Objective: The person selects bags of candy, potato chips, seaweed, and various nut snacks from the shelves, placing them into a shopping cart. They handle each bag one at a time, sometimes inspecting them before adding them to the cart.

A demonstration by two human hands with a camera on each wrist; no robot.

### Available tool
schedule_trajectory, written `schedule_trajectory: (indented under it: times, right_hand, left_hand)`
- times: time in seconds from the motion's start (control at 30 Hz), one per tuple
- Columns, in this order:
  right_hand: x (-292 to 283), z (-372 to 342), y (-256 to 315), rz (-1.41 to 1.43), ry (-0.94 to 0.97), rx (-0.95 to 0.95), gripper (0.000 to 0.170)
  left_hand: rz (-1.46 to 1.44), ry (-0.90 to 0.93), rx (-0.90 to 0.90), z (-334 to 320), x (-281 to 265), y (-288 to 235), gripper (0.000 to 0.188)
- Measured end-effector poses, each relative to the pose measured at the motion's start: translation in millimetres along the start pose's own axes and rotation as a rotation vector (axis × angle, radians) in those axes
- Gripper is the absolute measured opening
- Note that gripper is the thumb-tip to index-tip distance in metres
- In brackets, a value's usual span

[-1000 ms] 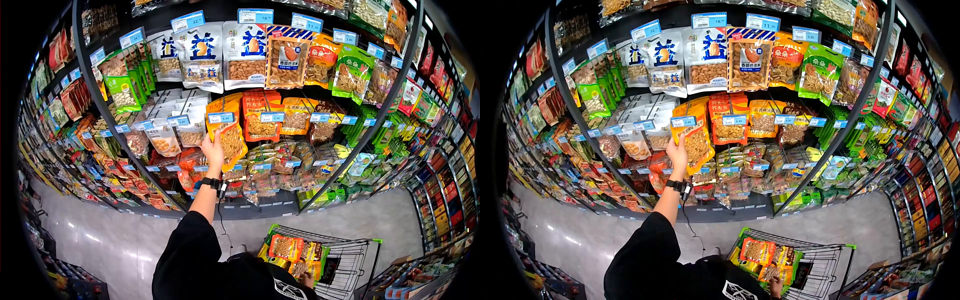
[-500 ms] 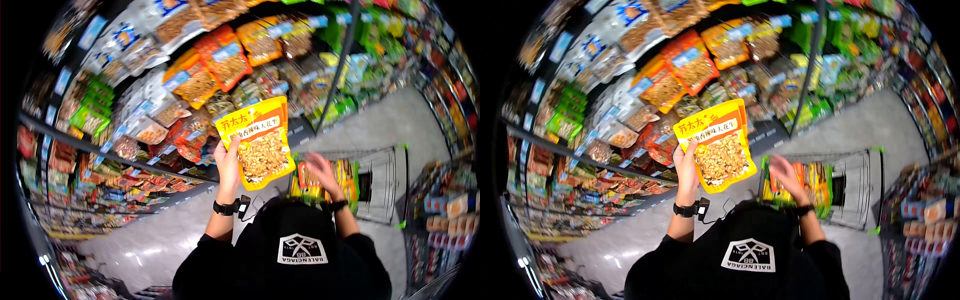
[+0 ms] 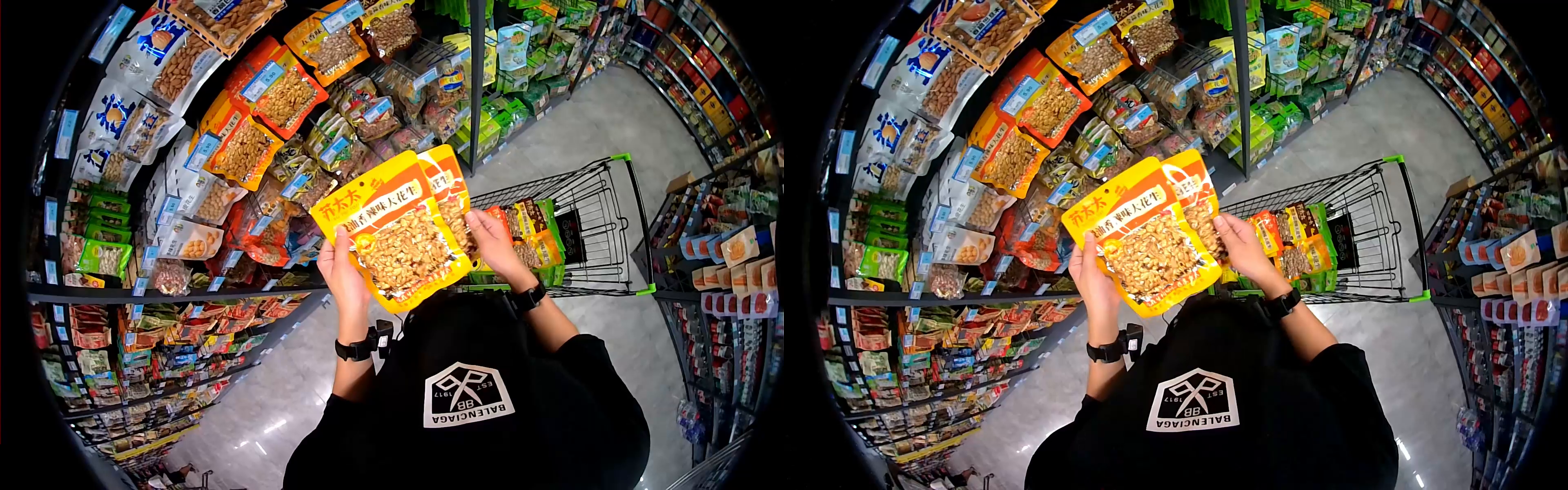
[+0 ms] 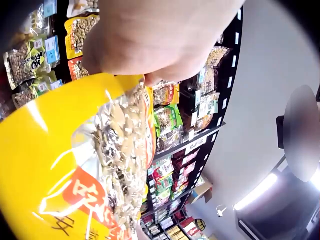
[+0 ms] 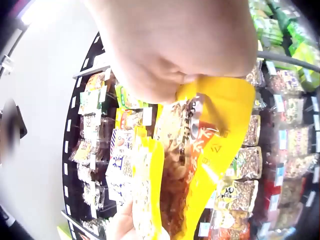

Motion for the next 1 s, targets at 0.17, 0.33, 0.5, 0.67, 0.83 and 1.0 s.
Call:
schedule_trajectory:
  times: [0.17,0.33,0.5,0.67,0.83,1.0]
  right_hand:
    - [-62.5,-4.7,-11.6,0.070,-0.229,-0.090,0.035]
    - [-94.9,-26.4,15.1,0.213,-0.318,-0.148,0.031]
    - [-89.0,-37.7,23.1,0.305,-0.237,-0.125,0.033]
    - [-46.2,-49.8,16.3,0.196,0.071,0.044,0.042]
    - [-41.6,-60.3,-0.4,0.301,0.124,0.081,0.056]
    - [-52.0,-79.5,-21.6,0.359,0.176,0.311,0.083]
  left_hand:
    - [-0.033,-0.088,0.047,0.1,-4.5,-19.8,0.021]
    - [-0.061,-0.134,0.090,-3.6,-15.2,-22.6,0.024]
    - [0.029,-0.072,0.110,-10.2,-15.6,-2.5,0.025]
    - [-0.052,0.017,-0.070,-39.5,22.9,26.2,0.026]
    - [-0.087,0.065,-0.156,-65.2,35.9,41.8,0.028]
    - [-0.010,0.083,-0.266,-89.3,34.9,70.9,0.030]
Point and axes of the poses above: each hand's wrist, its own z-axis towards the middle knuckle, its own x-axis out of the palm, y = z × x, the point moved 6 cm from there along z, towards the middle knuckle, and after that the axes turned 11 degrees about x, right-handed, at the moved point
